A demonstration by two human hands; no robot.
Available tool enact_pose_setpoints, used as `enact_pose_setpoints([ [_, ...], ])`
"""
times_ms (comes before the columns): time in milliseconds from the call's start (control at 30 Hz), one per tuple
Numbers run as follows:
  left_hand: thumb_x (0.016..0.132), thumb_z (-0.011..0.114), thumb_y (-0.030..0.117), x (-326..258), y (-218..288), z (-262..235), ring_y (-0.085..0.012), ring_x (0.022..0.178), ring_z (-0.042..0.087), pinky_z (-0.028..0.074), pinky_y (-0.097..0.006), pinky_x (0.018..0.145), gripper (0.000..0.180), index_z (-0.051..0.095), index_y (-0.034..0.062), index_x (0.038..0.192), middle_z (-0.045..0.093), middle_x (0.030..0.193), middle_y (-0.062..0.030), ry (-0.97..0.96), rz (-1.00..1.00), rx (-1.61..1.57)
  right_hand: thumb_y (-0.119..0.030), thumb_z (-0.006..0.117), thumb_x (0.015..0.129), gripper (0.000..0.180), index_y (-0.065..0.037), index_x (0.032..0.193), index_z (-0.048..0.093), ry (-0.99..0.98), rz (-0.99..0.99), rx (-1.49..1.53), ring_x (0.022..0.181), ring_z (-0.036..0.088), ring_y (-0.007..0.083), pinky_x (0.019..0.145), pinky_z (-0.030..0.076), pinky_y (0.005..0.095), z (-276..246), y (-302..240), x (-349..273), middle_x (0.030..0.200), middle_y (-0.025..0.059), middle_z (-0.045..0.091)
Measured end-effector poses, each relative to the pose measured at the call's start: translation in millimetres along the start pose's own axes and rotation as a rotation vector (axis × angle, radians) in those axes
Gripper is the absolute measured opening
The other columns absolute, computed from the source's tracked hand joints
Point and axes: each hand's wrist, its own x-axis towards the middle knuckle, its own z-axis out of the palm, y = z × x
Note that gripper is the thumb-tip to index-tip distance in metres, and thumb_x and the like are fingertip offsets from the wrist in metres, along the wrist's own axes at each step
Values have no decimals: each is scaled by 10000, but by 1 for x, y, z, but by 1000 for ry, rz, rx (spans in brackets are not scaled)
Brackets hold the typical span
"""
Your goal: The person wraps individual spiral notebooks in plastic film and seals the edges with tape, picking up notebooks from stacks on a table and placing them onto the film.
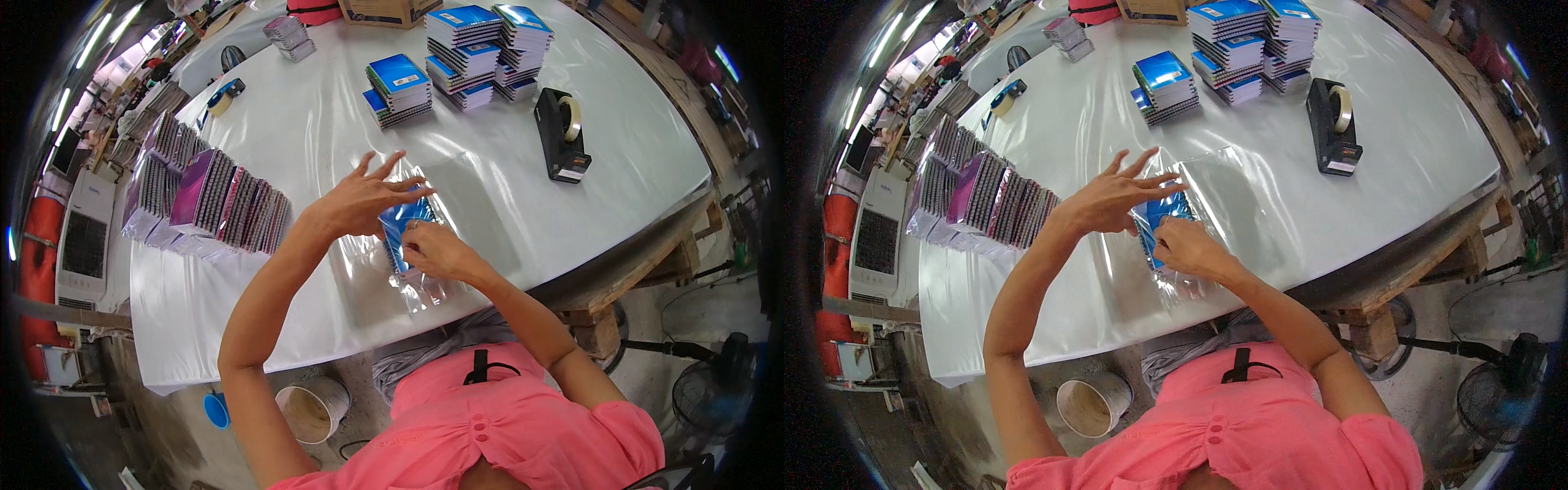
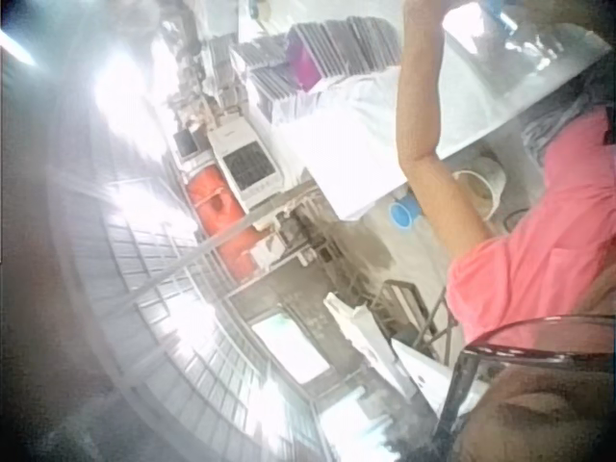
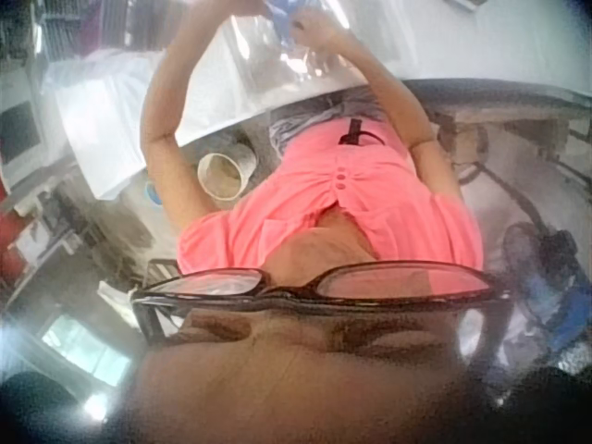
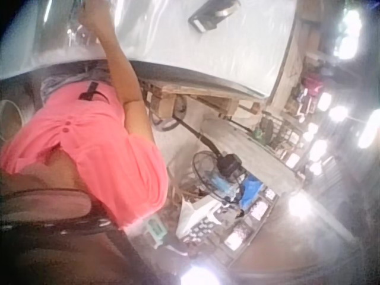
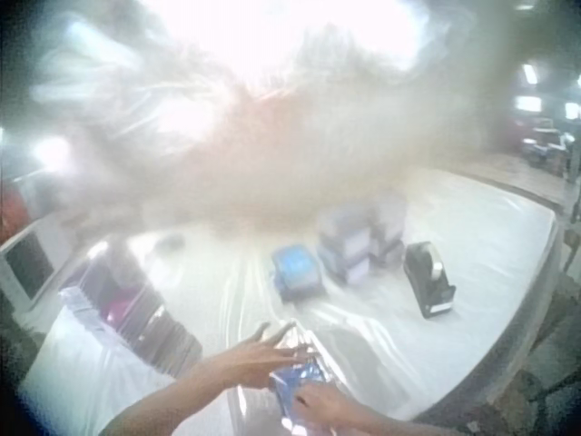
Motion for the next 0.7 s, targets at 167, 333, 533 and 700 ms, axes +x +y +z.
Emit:
enact_pose_setpoints([
  [167, 618, 826, 272, 10, -10, 3, -307, 1441, 202, 189, -614, 1148, 877, 424, 443, 1378, 360, 1500, 113, -136, 83, 133, -206, 538, 808, 218, -14, 844, 636, -45, 45, -74, 865, 606, 339, 753, 462, 494, -2, -10, -3, 923, 151, 601],
  [333, 803, 659, 281, 12, -21, 14, -213, 1383, 350, 223, -603, 1140, 482, 568, 428, 1253, 529, 1339, 198, -18, 225, 260, -222, 541, 820, 235, -13, 871, 634, -51, 59, -32, 891, 605, 334, 769, 463, 486, -8, -8, -5, 945, 148, 596],
  [533, 759, 660, 154, 0, -24, 66, -217, 1382, 357, 190, -578, 1159, 526, 600, 370, 1235, 557, 1324, 166, 369, 101, 176, -119, 594, 849, 132, -8, 905, 640, -61, -49, 189, 849, 624, 300, 752, 486, 418, -30, 0, -4, 976, 123, 626],
  [700, 758, 668, 137, 3, -16, 83, -263, 1389, 345, 154, -562, 1172, 545, 594, 360, 1250, 562, 1325, 149, 544, -12, 63, 18, 639, 795, 238, -72, 1008, 691, 82, -360, -146, 1064, 600, 179, 1003, 376, 395, -51, 38, -11, 1068, 27, 675],
])
